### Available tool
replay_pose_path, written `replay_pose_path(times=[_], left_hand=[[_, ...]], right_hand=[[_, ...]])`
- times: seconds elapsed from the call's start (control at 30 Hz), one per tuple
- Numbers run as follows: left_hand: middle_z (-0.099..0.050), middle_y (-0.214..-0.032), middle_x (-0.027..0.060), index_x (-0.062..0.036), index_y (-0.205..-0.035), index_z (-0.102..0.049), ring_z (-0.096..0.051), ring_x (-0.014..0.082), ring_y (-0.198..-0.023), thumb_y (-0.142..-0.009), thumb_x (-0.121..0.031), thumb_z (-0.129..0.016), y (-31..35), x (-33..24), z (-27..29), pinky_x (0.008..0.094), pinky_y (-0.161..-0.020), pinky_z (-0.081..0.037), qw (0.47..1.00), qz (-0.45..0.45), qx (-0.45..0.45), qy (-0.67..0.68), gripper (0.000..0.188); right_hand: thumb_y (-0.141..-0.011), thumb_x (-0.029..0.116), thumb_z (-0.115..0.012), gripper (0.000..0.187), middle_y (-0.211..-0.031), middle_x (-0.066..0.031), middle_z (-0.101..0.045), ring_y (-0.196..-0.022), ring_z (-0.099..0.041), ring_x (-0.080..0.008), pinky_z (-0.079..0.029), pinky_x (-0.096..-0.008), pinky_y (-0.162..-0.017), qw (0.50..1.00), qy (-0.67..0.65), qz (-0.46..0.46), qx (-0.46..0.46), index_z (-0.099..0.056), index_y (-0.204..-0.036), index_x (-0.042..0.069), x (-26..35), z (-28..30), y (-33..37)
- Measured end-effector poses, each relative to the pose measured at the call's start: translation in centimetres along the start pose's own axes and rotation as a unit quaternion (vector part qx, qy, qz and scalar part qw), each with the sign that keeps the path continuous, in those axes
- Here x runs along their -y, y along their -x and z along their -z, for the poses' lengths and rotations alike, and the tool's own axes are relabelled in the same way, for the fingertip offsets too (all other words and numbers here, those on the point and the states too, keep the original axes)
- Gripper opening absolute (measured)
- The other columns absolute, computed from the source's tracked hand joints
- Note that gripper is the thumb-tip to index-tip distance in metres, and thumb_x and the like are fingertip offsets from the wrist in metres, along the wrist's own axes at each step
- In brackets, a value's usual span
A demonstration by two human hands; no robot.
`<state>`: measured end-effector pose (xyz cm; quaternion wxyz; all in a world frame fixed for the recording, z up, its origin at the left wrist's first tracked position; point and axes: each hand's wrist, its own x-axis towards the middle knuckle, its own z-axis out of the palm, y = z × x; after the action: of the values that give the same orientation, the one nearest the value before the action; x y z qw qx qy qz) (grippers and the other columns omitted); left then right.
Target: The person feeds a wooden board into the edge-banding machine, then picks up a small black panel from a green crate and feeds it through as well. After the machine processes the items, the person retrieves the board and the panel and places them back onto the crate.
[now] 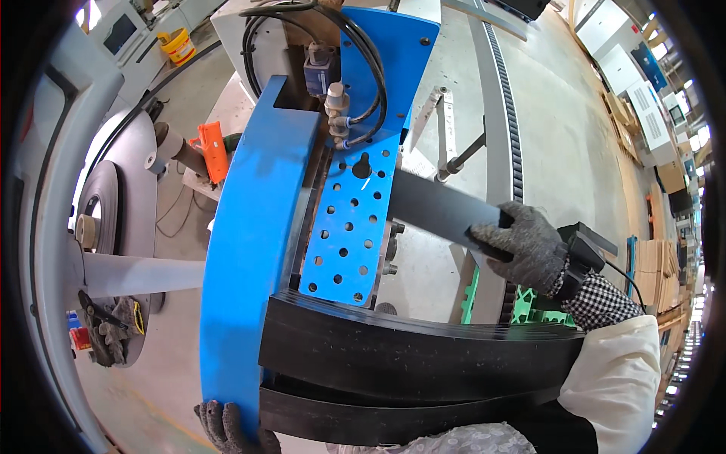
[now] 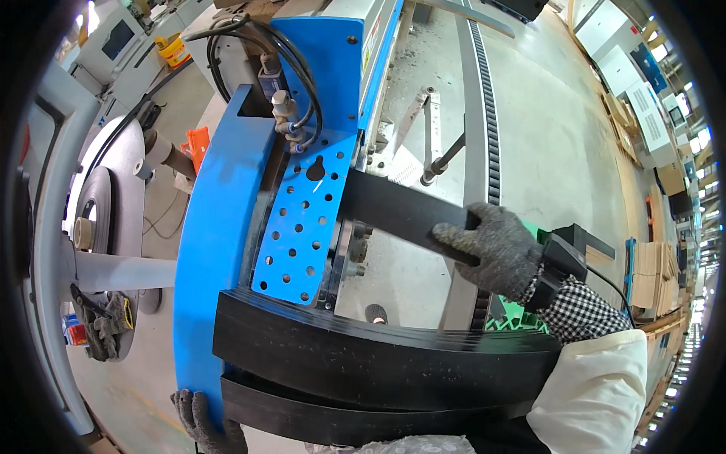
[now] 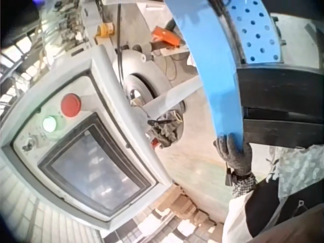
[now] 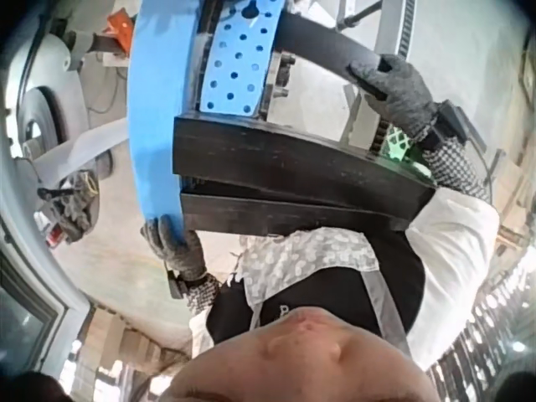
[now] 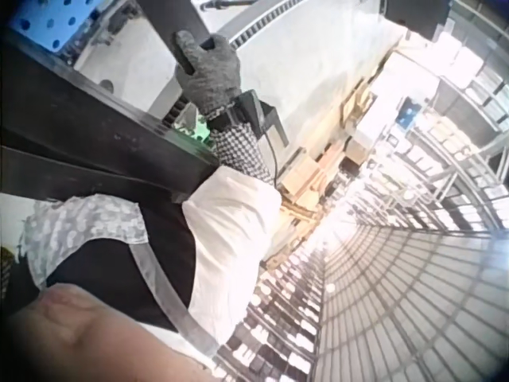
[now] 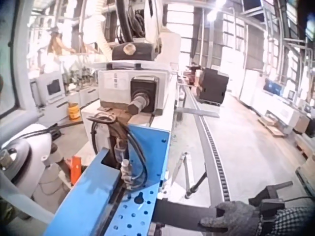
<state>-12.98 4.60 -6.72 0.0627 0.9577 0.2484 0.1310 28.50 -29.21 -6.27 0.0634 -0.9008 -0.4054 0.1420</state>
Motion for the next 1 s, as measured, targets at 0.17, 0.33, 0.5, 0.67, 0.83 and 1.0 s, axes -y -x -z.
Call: replay_pose_path(times=[0.17,0.33,0.5,0.67,0.83,1.0], left_hand=[[-0.060,-0.134,0.0271,-0.0036,-0.129,-0.066,-0.055,0.0538,-0.126,-0.095,-0.052,-0.071,-0.1,0.1,0.0,0.0663,-0.109,-0.043,1.000,-0.005,0.001,0.000,0.059],[-0.060,-0.132,0.0266,-0.0045,-0.129,-0.066,-0.055,0.0556,-0.122,-0.096,-0.050,-0.070,-0.2,0.6,-0.2,0.0672,-0.105,-0.045,0.999,-0.007,-0.001,0.033,0.056],[-0.059,-0.131,0.0264,-0.0041,-0.130,-0.064,-0.055,0.0553,-0.121,-0.097,-0.046,-0.070,-0.5,0.3,-0.2,0.0685,-0.104,-0.045,1.000,-0.004,0.007,0.020,0.054],[-0.055,-0.136,0.0265,-0.0050,-0.133,-0.061,-0.053,0.0549,-0.124,-0.096,-0.044,-0.070,-0.4,0.8,-0.2,0.0702,-0.107,-0.042,0.999,-0.023,0.012,0.023,0.055],[-0.054,-0.137,0.0264,-0.0054,-0.133,-0.061,-0.053,0.0562,-0.124,-0.095,-0.041,-0.070,-0.2,0.8,-0.2,0.0712,-0.105,-0.043,0.999,-0.017,0.030,0.022,0.053],[-0.054,-0.135,0.0265,-0.0050,-0.132,-0.060,-0.052,0.0574,-0.123,-0.094,-0.037,-0.070,-0.4,0.6,0.1,0.0720,-0.103,-0.044,0.998,-0.007,0.053,0.022,0.051]], right_hand=[[-0.081,0.030,-0.084,0.059,-0.112,-0.0192,-0.060,-0.099,-0.066,-0.0364,-0.059,-0.0474,-0.082,0.999,0.002,0.025,-0.048,-0.067,-0.138,0.029,2.5,-1.1,-1.8],[-0.081,0.029,-0.084,0.057,-0.111,-0.0202,-0.060,-0.100,-0.065,-0.0389,-0.058,-0.0483,-0.081,0.998,0.019,0.062,-0.010,-0.068,-0.135,0.032,3.6,-2.4,-3.9],[-0.074,0.021,-0.088,0.059,-0.121,-0.0259,-0.062,-0.103,-0.067,-0.0429,-0.059,-0.0487,-0.082,0.992,-0.042,0.120,0.010,-0.071,-0.130,0.030,3.8,-3.3,-3.5],[-0.071,0.016,-0.089,0.058,-0.109,-0.0243,-0.065,-0.096,-0.070,-0.0409,-0.061,-0.0480,-0.078,0.992,-0.041,0.123,0.015,-0.072,-0.127,0.023,5.2,-3.5,-4.4],[-0.071,0.014,-0.089,0.058,-0.108,-0.0234,-0.065,-0.092,-0.070,-0.0399,-0.062,-0.0466,-0.077,0.997,-0.048,0.057,-0.010,-0.072,-0.127,0.019,5.7,-4.0,-4.5],[-0.071,0.010,-0.089,0.062,-0.114,-0.0242,-0.063,-0.099,-0.069,-0.0406,-0.062,-0.0461,-0.082,0.996,-0.042,0.069,-0.038,-0.070,-0.130,0.015,3.1,-4.9,-6.6]])
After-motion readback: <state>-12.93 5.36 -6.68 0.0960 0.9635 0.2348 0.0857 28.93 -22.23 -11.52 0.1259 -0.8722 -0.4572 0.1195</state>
